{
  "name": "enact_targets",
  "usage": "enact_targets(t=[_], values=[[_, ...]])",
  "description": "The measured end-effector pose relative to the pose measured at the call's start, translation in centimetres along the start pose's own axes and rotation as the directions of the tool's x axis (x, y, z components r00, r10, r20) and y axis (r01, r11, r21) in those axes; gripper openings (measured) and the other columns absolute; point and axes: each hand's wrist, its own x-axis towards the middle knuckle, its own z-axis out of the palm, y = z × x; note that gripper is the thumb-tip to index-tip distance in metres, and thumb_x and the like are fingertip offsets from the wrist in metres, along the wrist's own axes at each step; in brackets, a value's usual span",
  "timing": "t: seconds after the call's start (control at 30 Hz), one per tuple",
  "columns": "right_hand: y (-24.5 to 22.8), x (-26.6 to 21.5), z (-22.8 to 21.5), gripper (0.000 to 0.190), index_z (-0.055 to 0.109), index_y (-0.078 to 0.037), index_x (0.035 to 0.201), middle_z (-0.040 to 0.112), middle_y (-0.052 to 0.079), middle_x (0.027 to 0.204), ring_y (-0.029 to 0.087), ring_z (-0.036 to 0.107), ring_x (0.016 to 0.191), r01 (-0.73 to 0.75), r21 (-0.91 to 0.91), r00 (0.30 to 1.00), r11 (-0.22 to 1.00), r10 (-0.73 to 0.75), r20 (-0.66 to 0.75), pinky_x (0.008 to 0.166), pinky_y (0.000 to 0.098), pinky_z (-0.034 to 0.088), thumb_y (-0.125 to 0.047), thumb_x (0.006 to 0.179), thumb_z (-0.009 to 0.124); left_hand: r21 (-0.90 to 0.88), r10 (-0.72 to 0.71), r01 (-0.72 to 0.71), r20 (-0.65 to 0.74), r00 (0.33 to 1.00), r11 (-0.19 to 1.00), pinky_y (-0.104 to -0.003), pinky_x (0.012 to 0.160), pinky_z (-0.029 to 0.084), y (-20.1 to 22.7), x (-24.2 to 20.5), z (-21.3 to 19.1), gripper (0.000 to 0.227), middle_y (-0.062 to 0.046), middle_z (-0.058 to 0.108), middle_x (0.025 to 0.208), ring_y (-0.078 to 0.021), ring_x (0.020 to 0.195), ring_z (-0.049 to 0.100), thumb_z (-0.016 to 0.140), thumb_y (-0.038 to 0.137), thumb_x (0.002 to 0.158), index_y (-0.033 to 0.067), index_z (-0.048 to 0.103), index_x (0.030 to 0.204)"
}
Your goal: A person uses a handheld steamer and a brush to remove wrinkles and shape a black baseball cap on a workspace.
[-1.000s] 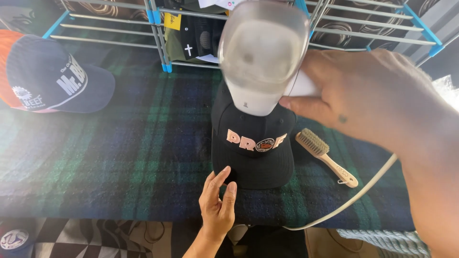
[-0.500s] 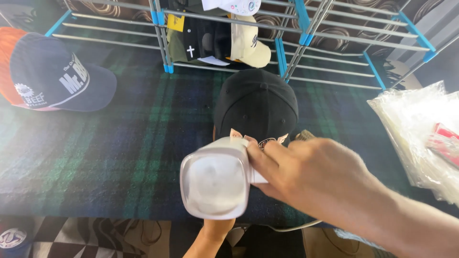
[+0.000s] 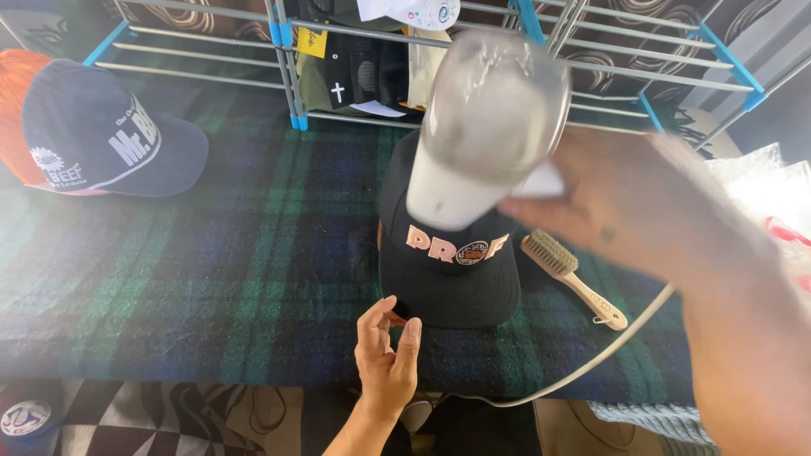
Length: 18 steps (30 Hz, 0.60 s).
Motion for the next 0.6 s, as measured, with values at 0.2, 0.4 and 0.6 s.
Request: enact_targets(t=[0.2, 0.4, 0.6], values=[[2.1, -3.8, 7.0, 0.038, 0.052, -0.029, 0.107, 0.062, -0.010, 0.082, 0.025, 0.069, 0.057, 0.447, -0.097, 0.872, 0.889, -0.457, -0.177, 0.041, 0.0464, 0.051, -0.062, 0.093, 0.066, -0.058, -0.020, 0.019, -0.015, 1.000, 0.998, -0.028, 0.083, 0.060, 0.0, 0.0, 0.0, 0.042, -0.012, 0.058, 0.117, -0.0178, 0.093, 0.064, 0.066, 0.014, 0.098, 0.0042, 0.043, 0.132], [4.5, -1.9, 5.4, 0.047, 0.056, -0.024, 0.089, 0.068, -0.005, 0.062, 0.023, 0.068, 0.063, -0.013, 0.040, 0.986, 0.999, 0.020, -0.164, 0.068, 0.0366, 0.050, -0.071, 0.091, 0.054, -0.020, -0.045, 0.044, -0.024, 0.999, 0.999, -0.028, 0.084, 0.060, 0.3, 0.1, 0.0, 0.042, -0.008, 0.059, 0.105, -0.0160, 0.088, 0.064, 0.068, 0.011, 0.096, 0.0050, 0.046, 0.132], [6.5, 2.2, 5.9, 0.046, 0.065, -0.017, 0.128, 0.073, 0.013, 0.088, 0.036, 0.067, 0.085, 0.256, 0.201, 0.890, 0.946, -0.150, -0.430, 0.077, 0.0469, 0.048, -0.051, 0.098, 0.061, 0.010, -0.015, 0.016, -0.031, 0.999, 1.000, -0.027, 0.083, 0.060, 0.2, 0.1, 0.1, 0.042, -0.008, 0.058, 0.107, -0.0155, 0.088, 0.064, 0.068, 0.012, 0.096, 0.0055, 0.046, 0.131]])
